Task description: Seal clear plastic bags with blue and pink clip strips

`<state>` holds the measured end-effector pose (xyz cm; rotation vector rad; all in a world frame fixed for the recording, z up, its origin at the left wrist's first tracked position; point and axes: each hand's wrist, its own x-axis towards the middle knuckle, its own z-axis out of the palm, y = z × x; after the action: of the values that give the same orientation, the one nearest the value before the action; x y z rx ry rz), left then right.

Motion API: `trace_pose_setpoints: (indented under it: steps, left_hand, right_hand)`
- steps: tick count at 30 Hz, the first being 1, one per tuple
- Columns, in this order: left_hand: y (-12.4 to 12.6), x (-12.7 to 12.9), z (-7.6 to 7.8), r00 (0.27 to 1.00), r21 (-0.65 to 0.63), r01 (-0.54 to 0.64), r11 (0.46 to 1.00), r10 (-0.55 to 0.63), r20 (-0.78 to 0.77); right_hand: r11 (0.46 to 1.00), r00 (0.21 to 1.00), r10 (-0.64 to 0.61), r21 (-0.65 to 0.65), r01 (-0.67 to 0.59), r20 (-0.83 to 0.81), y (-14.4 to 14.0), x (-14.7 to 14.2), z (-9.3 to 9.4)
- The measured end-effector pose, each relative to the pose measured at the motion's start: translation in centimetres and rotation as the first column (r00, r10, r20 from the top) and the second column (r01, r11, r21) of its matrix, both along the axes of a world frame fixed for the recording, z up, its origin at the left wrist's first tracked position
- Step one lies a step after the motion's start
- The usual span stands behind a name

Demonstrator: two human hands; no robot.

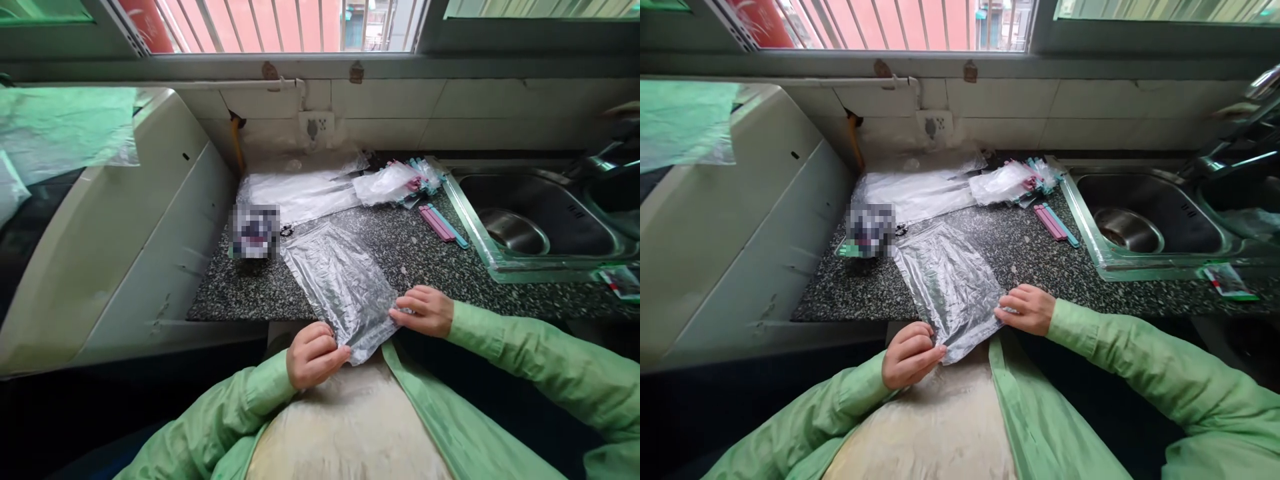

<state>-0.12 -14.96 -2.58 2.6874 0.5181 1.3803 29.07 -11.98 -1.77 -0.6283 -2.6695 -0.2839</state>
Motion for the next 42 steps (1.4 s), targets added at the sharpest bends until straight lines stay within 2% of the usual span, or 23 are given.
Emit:
trace_pose_setpoints:
  steps: [2, 4, 7, 9, 14, 17, 20, 21, 23, 24, 26, 28, 29, 31, 32, 33, 34, 35, 37, 39, 42]
  left_hand:
    - [0.3, -0.7, -0.7, 0.997, 0.058, -0.032, 0.998, 0.036, -0.067]
    - [0.9, -1.4, -1.3, 0.976, 0.115, -0.144, 0.983, 0.160, -0.146]
    - [2.0, -1.9, -1.7, 0.892, 0.156, -0.355, 0.922, 0.384, -0.239]
    - [2.6, -1.7, -1.7, 0.852, 0.135, -0.425, 0.895, 0.446, -0.276]
    - [2.9, -1.0, -1.8, 0.864, 0.019, -0.395, 0.919, 0.378, -0.332]
    - [2.8, -1.0, -1.9, 0.878, -0.032, -0.378, 0.925, 0.348, -0.328]
    - [2.7, -1.0, -1.8, 0.884, -0.079, -0.380, 0.921, 0.337, -0.324]
    - [2.7, -1.0, -1.7, 0.887, -0.097, -0.381, 0.919, 0.334, -0.320]
    - [2.7, -0.8, -1.5, 0.896, -0.144, -0.379, 0.914, 0.323, -0.305]
    - [2.7, -0.8, -1.3, 0.902, -0.176, -0.376, 0.910, 0.316, -0.296]
    - [2.8, -0.7, -0.9, 0.913, -0.261, -0.375, 0.890, 0.305, -0.271]
    - [2.9, -0.7, -0.6, 0.927, -0.368, -0.367, 0.854, 0.302, -0.224]
    - [3.0, -0.7, -0.4, 0.933, -0.421, -0.358, 0.834, 0.306, -0.188]
    - [3.2, -0.9, -0.3, 0.942, -0.510, -0.324, 0.797, 0.321, -0.096]
    - [3.2, -1.0, -0.3, 0.944, -0.543, -0.301, 0.784, 0.326, -0.052]
    - [3.3, -1.2, -0.3, 0.945, -0.568, -0.279, 0.774, 0.327, -0.018]
    - [3.3, -1.3, -0.3, 0.945, -0.590, -0.259, 0.765, 0.326, 0.008]
    - [3.4, -1.4, -0.4, 0.947, -0.608, -0.241, 0.756, 0.321, 0.025]
    - [3.5, -1.5, -0.5, 0.948, -0.638, -0.217, 0.738, 0.315, 0.042]
    - [3.6, -1.6, -0.6, 0.948, -0.660, -0.205, 0.722, 0.314, 0.049]
    - [3.7, -1.8, -0.5, 0.950, -0.685, -0.197, 0.701, 0.309, 0.043]
  right_hand:
    - [1.000, 1.000, 0.012, -0.026, -0.013, -0.018, -0.4, -0.5, 0.0]
    - [0.998, 0.999, 0.009, -0.058, -0.011, -0.035, -0.7, -0.6, 0.3]
    - [0.997, 0.998, 0.004, -0.080, -0.009, -0.067, -1.3, -0.4, 0.9]
    - [0.996, 0.996, 0.018, -0.081, -0.025, -0.087, -1.8, -0.3, 1.6]
    - [0.989, 0.990, -0.018, -0.148, -0.003, -0.139, -1.2, -1.0, 4.5]
    - [0.968, 0.982, -0.060, -0.249, 0.014, -0.178, 1.4, -2.1, 6.7]
    - [0.919, 0.980, -0.062, -0.393, -0.019, -0.191, 5.3, -3.5, 8.2]
    - [0.897, 0.978, -0.084, -0.442, -0.009, -0.191, 6.7, -4.0, 8.4]
    - [0.818, 0.975, -0.162, -0.573, 0.047, -0.151, 9.3, -5.1, 8.5]
    - [0.761, 0.971, -0.205, -0.644, 0.080, -0.121, 10.5, -5.6, 8.4]
    - [0.613, 0.954, -0.289, -0.780, 0.124, -0.075, 12.5, -6.7, 8.1]
    - [0.483, 0.939, -0.335, -0.870, 0.097, -0.081, 13.9, -7.2, 7.8]
    - [0.434, 0.937, -0.337, -0.899, 0.064, -0.096, 14.3, -7.1, 7.7]
    - [0.375, 0.945, -0.299, -0.927, -0.011, -0.132, 14.7, -6.1, 7.4]
    - [0.365, 0.954, -0.264, -0.930, -0.041, -0.145, 14.5, -5.1, 7.1]
    - [0.372, 0.961, -0.229, -0.926, -0.062, -0.156, 14.1, -4.1, 6.7]
    - [0.411, 0.965, -0.206, -0.909, -0.067, -0.164, 13.5, -3.0, 6.0]
    - [0.473, 0.971, -0.184, -0.880, -0.047, -0.151, 12.6, -2.0, 5.2]
    - [0.647, 0.969, -0.202, -0.762, 0.024, -0.141, 10.5, -0.9, 3.1]
    - [0.767, 0.943, -0.262, -0.637, 0.074, -0.205, 8.6, -0.9, 1.0]
    - [0.848, 0.911, -0.255, -0.527, 0.051, -0.323, 7.2, -2.5, -0.9]
